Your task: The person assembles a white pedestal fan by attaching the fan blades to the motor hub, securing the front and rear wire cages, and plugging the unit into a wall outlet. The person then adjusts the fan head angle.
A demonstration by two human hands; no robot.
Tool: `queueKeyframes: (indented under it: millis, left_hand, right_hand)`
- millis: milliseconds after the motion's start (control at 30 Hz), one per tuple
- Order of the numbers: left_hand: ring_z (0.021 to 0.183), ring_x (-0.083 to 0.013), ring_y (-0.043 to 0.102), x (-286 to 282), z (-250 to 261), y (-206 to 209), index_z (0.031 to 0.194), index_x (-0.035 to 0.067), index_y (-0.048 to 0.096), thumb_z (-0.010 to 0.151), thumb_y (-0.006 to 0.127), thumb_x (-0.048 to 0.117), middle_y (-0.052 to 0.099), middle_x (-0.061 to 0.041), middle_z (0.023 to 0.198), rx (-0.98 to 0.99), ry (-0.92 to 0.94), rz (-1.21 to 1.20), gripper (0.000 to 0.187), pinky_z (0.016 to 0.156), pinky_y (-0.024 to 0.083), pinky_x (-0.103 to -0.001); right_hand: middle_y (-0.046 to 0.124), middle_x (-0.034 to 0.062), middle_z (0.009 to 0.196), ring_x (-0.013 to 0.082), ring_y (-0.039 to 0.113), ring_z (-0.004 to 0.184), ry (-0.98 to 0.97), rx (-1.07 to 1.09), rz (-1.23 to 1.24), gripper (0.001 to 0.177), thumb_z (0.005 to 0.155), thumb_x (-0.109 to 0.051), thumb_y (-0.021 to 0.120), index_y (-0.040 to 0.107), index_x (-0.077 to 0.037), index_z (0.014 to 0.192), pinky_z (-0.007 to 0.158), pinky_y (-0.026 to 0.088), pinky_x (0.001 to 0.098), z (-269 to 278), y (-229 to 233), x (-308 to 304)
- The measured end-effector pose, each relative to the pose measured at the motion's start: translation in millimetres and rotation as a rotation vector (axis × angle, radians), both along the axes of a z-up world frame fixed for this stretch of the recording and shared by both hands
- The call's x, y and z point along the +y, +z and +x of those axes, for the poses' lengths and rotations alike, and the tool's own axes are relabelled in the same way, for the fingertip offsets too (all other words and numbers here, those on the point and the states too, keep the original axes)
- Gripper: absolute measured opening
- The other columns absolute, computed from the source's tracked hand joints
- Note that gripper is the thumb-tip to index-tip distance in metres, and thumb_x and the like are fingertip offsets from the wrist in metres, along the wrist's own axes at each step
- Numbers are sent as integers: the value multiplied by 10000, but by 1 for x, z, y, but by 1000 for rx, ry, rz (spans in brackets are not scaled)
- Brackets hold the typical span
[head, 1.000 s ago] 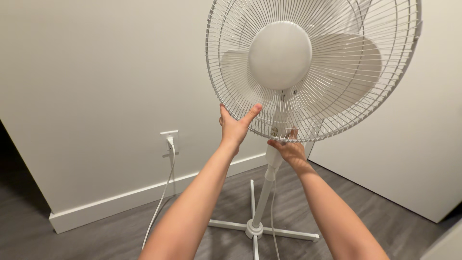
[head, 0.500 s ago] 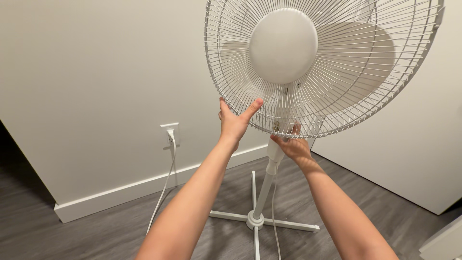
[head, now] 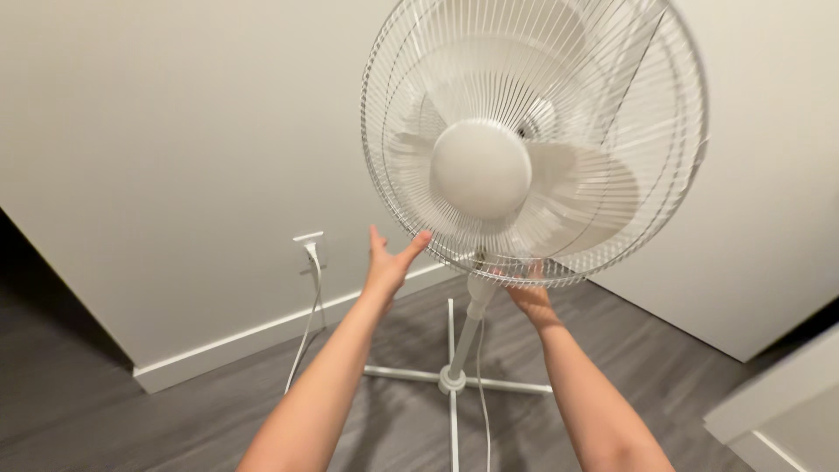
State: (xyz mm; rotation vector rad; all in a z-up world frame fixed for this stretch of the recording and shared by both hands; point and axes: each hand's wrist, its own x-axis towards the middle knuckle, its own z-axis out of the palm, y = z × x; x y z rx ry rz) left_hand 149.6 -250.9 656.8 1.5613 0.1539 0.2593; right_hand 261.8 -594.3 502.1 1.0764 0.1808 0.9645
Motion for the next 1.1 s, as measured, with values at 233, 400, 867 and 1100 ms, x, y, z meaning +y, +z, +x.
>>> queueKeyframes:
  millis: [233, 400, 867, 1100]
  left_hand:
    - [1302, -297, 559, 137, -122, -67, 1609, 142, 299, 720, 719, 638, 563, -110, 1503, 413, 196, -107, 1102, 974, 472, -516]
    - [821, -222, 487, 206, -242, -60, 1571, 72, 491, 819, 770, 570, 665, -178, 1014, 546, 446, -45, 945, 614, 360, -337]
    - [1212, -232, 594, 146, -247, 155, 1548, 133, 466, 827, 734, 561, 664, -103, 1390, 396, 279, -123, 880, 963, 454, -367]
    - [1157, -221, 583, 126, -225, 183, 1542, 149, 481, 850, 702, 541, 643, -96, 1381, 460, 222, -138, 825, 914, 415, -404]
  right_hand:
    - [416, 263, 1534, 346, 569, 1301, -307, -656, -2956, 1245, 714, -403, 873, 99, -109, 1644, 1040, 487, 433, -168, 50, -16]
    - [597, 183, 1361, 198, 645, 960, 9, -508, -2890, 1249, 721, -441, 858, 86, -90, 1639, 734, 511, 343, -274, 111, -35]
    - [605, 191, 1307, 232, 640, 1084, 102, -781, -2843, 1182, 717, -458, 868, 199, -57, 1605, 916, 516, 373, -309, 229, 15]
    - [507, 274, 1448, 321, 564, 1304, 130, -886, -2869, 1198, 702, -451, 885, 212, -28, 1598, 1066, 481, 434, -285, 222, 35]
